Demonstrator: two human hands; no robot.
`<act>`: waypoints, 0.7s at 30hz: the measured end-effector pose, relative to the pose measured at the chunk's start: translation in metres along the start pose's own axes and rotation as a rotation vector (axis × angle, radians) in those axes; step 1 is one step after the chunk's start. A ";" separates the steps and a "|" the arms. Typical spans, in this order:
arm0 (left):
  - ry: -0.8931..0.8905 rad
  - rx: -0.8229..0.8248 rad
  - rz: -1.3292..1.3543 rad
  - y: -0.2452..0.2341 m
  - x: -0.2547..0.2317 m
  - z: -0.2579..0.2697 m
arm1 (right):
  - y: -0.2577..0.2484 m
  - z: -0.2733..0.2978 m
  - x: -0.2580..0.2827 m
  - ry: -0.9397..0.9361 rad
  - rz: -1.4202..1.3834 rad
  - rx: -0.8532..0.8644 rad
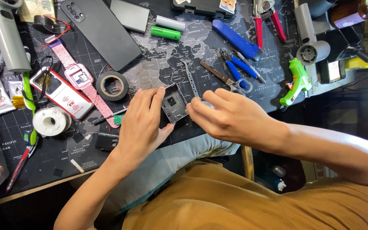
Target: The person disassembles a small black electronic device, removes a battery, and uses a utility knife to scrape the interior of the device's casing. They then reassemble the device and use the knife to trim wires on the exterior.
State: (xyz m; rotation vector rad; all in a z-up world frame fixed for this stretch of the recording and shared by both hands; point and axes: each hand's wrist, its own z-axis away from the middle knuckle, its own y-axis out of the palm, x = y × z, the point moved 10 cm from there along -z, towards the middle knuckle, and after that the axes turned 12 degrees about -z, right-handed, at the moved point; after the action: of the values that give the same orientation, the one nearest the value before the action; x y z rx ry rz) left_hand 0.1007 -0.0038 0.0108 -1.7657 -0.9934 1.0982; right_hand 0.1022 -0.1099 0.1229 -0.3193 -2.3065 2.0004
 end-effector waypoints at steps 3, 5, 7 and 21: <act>-0.003 0.000 -0.011 -0.002 -0.001 -0.001 | 0.004 -0.003 0.000 0.004 -0.042 -0.001; -0.007 -0.001 -0.018 -0.001 -0.001 0.000 | 0.009 -0.007 -0.002 0.005 -0.068 -0.005; -0.014 -0.012 -0.012 0.003 0.000 0.001 | 0.010 -0.015 -0.003 -0.016 -0.039 -0.046; -0.016 0.003 -0.006 -0.002 -0.002 -0.002 | 0.005 -0.014 0.004 -0.038 0.105 0.016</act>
State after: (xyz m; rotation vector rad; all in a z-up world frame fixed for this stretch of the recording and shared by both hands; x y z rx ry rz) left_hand 0.1015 -0.0050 0.0135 -1.7529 -1.0051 1.1110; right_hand 0.1010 -0.0948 0.1197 -0.4137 -2.3410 2.0894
